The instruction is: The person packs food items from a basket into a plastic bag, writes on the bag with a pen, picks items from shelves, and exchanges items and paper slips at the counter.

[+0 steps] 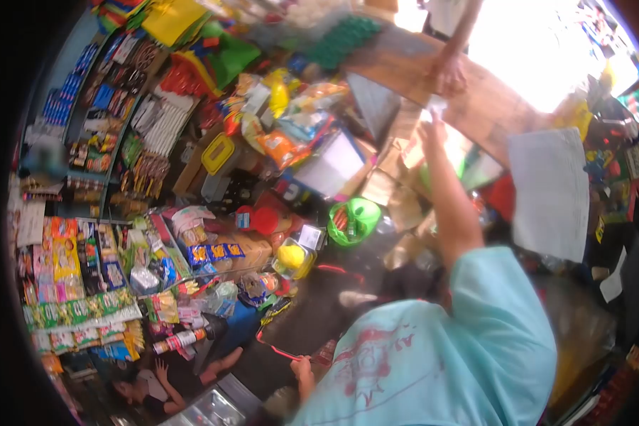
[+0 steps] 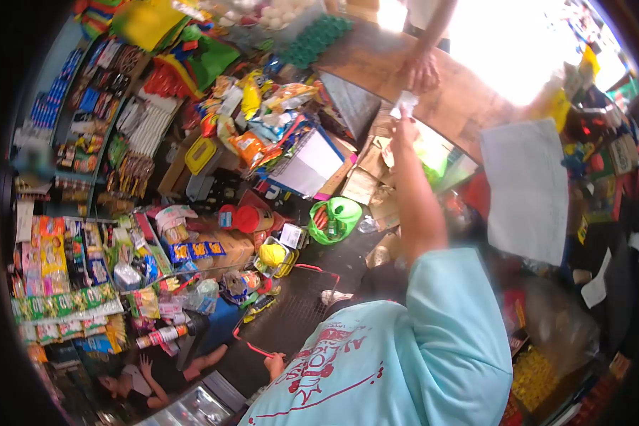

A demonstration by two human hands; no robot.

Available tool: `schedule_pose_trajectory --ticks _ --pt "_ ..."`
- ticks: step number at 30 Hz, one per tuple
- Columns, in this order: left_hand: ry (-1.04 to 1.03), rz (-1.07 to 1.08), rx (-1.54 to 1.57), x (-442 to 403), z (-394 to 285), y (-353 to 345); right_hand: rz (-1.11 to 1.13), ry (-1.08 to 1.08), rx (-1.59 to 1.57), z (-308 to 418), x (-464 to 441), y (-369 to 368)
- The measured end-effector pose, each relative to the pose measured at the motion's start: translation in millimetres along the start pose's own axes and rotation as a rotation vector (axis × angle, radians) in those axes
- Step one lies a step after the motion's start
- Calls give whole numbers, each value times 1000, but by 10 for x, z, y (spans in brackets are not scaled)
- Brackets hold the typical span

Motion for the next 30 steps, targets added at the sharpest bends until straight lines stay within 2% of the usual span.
schedule_pose_trajectory --ticks 1,3,4,6,8,9,10,12,13,14,15,16,17,20,23,25,30 --pt "6 -28 -65 36 130 35 -19 49 -35 -48 -77 -24" --pt "29 -75 -190 79 401 113 266 350 385 -130 99 -30" --pt "91 -107 41 -3 626 94 369 535 546 -175 212 -27" --pt "229 -186 503 -5 1001 -14 565 334 422 -348 906 -63" --pt "185 -217 551 158 1156 10 662 -49 267 -549 1796 -148" --pt "139 51 729 30 1239 139 649 -265 257 -605 2276 -205" --pt "177 94 792 -61 1519 130 730 -317 349 -680 2677 -253" --pt "261 175 913 261 1309 289 861 -392 509 -950 3300 -265" --pt "-35 283 577 599 927 533 925 -412 558 -1062 3588 -275" --pt "-340 290 271 997 464 803 973 -432 601 -1190 3847 -282" --pt "-27 348 444 592 1078 533 1024 -445 641 -1320 4103 -301" --pt "339 319 704 225 1674 286 1062 -429 707 -1428 4362 -332" --pt "668 192 923 -87 2182 89 1100 -408 772 -1527 4625 -364" --pt "718 79 857 -235 2682 64 1170 -344 895 -1831 5389 -410" --pt "758 48 870 -136 2577 382 1219 -318 947 -2200 6098 -427" --pt "606 -96 992 -295 2957 325 1226 -340 916 -2483 6509 -366" --pt "759 -47 826 -292 3035 768 1318 -482 926 -3132 7360 -112"
Point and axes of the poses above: each hand's wrist, its own x-axis away from the middle knuckle, its own y-axis out of the back of the hand, z = x × y, the point moved 3 cm from there along -x, towards the middle knuckle, and after that the axes turned 9 degrees about -x, right-handed, at the moved point
